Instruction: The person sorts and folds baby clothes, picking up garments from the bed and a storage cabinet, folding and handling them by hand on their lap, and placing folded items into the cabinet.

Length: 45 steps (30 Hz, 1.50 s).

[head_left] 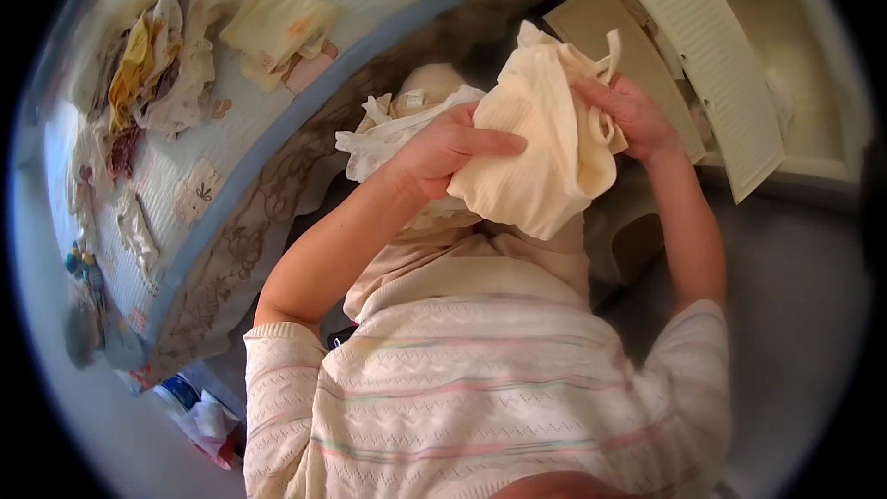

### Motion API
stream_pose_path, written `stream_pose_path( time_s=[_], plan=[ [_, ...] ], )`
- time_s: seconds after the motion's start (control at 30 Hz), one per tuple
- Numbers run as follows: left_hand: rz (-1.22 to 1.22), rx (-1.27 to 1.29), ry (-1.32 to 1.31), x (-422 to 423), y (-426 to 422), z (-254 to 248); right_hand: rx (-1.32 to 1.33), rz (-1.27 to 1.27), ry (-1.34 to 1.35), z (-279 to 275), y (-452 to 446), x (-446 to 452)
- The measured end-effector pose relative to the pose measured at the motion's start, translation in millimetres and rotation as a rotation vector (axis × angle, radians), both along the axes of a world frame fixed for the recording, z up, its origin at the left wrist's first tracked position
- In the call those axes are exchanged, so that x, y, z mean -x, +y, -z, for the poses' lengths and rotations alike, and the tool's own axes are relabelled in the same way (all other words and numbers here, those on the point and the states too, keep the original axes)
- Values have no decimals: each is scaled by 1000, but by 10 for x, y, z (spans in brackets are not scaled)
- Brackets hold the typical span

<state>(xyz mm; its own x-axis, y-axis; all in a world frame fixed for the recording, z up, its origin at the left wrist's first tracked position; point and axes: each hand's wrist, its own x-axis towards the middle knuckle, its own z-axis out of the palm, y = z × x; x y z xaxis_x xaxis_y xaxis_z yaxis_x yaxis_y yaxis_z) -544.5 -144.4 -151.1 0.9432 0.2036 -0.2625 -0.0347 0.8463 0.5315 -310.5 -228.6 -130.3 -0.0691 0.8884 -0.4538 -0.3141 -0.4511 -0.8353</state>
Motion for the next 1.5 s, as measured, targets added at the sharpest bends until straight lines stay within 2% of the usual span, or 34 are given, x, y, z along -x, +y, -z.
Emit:
stream_pose_path(
  time_s=[0.1,0.13,0.17,0.23,0.27,0.3,0.37,0.5,0.6,0.63,0.73,0.77,0.87,0.93,1.03,1.13,1.23,1.27,1.33,1.4,1.47,1.5],
  plan=[
    [30,-35,43,-169,-18,-219,-19,112,294,268,-197,22],
    [75,-192,82,-254,-34,-251,-43,161,408,372,-274,36],
    [118,-352,116,-361,-45,-278,-160,88,553,548,-349,-11],
    [205,-712,170,-497,16,-378,-92,268,270,573,-446,45],
    [278,-683,147,-551,84,-451,-48,358,136,598,-507,72],
    [350,-654,128,-605,165,-524,-62,306,201,800,-536,-163],
    [432,-566,130,-685,253,-674,-241,293,1,677,-580,-455],
    [715,-768,221,-924,364,-798,-659,97,-296,-120,-413,-388],
    [747,-752,121,-1107,374,-929,-533,-211,-293,-336,-335,-221],
    [828,-714,156,-1183,441,-942,-458,-303,-364,-346,-320,-230],
    [808,-730,168,-1324,540,-979,-223,-256,-233,-254,-390,-329],
    [816,-785,176,-1355,576,-959,-240,-180,-220,-216,-423,-364],
    [836,-1175,59,-1454,702,-745,-173,-112,-381,-121,-543,-544],
    [878,-1053,134,-1464,696,-704,-134,-120,-245,-298,-546,-519],
    [777,-886,96,-1571,661,-693,-132,-127,-217,-275,-616,-659],
    [513,-600,-1,-1634,584,-743,-216,20,-88,-262,-684,-726],
    [348,-323,-104,-1708,474,-567,-260,176,54,-266,-724,-769],
    [302,-218,-117,-1700,418,-519,-238,248,-2,-272,-735,-782],
    [307,-290,-58,-1654,344,-370,-162,390,-88,-251,-810,-753],
    [305,-302,10,-1559,165,-294,-117,283,-218,-274,-887,-884],
    [274,-185,27,-1395,-54,-336,-8,239,-135,-346,-990,-942],
    [242,-159,61,-1300,-178,-225,-67,210,-111,-371,-1014,-915]
  ],
)
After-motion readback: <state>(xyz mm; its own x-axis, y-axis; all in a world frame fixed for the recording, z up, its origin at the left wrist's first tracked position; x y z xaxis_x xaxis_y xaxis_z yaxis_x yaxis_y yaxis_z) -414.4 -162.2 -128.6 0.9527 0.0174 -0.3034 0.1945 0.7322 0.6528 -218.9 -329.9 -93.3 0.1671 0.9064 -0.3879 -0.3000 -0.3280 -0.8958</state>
